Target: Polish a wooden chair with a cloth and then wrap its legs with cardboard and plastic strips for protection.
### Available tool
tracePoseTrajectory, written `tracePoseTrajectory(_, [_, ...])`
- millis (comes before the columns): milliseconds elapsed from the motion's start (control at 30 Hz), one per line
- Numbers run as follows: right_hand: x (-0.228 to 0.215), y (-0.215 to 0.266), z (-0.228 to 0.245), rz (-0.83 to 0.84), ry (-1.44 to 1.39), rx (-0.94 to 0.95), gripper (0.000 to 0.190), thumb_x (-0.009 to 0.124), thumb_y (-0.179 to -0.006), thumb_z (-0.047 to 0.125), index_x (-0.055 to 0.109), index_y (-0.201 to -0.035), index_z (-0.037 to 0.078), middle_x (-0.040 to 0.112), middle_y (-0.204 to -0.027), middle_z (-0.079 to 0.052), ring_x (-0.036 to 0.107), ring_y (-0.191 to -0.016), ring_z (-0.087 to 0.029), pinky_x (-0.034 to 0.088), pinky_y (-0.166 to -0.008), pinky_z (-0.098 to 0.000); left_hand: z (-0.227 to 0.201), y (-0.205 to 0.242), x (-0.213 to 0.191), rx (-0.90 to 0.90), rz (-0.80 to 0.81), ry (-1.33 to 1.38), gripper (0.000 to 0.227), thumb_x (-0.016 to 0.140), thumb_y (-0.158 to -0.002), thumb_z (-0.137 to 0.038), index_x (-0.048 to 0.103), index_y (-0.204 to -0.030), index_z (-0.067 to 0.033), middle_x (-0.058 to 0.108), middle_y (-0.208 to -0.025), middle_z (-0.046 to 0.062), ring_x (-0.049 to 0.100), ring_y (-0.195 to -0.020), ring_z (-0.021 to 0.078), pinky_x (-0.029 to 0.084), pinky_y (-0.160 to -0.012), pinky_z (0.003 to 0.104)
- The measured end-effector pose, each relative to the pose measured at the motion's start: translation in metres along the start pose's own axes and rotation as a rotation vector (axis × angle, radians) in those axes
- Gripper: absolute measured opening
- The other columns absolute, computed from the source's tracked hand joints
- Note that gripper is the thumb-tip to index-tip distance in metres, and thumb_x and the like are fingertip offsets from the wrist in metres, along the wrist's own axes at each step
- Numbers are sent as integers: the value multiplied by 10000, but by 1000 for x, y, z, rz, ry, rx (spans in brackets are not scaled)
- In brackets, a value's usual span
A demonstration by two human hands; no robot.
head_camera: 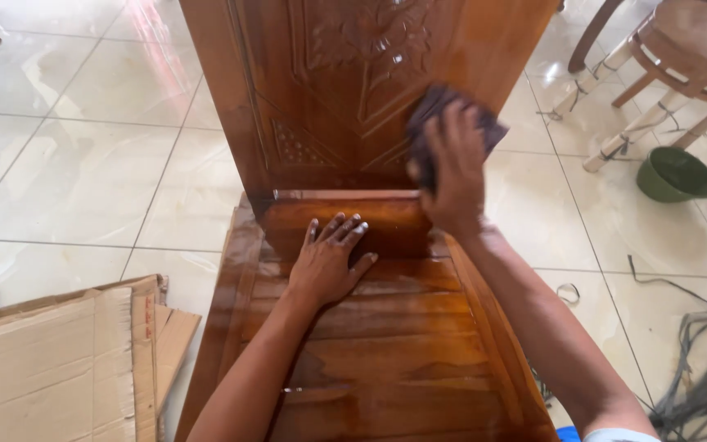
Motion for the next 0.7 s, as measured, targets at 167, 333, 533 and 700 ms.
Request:
tracePoseTrajectory(167, [43,38,-3,54,277,-318,767,681,-853,449,506,-1553,189,407,-1647,-73,332,-1518,-362,222,-1244,-524,1,-2,-5,6,13,26,621,514,-970,-538,538,-1484,-191,521,-1549,41,388,-1492,282,224,-1223,613])
tracePoseTrajectory(333, [56,28,-27,51,348,-402,644,438,-993,546,490,-1568,260,427,-1644,-31,359,-1511,-316,250,-1225,-543,1,-1,-7,-2,25,55,605,521,-972,-516,542,-1483,-193,524,-1546,39,389,-1490,286,215,-1225,611])
tracePoseTrajectory(533, [16,-60,6,-267,426,-123,684,462,-1084,548,572,-1515,28,450,-1591,-207,354,-1466,-458,220,-1193,-581,0,-3,-8,-15,5,70,599,551,-958,-522,562,-1463,-200,545,-1525,39,407,-1479,287,225,-1224,599])
tracePoseTrajectory(700, [24,-42,21,-240,439,-123,708,455,-1065,546,541,-1513,4,444,-1591,-219,336,-1468,-493,223,-1187,-622,-1,-2,-10,-27,23,81,596,550,-965,-527,560,-1465,-203,541,-1529,44,408,-1475,290,226,-1218,601])
Point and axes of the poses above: each hand's wrist, its own y-axis away from the middle knuckle, its own x-axis out of the palm, z = x × y, the point moved 2 cm from there along -y, towards the middle knuckle
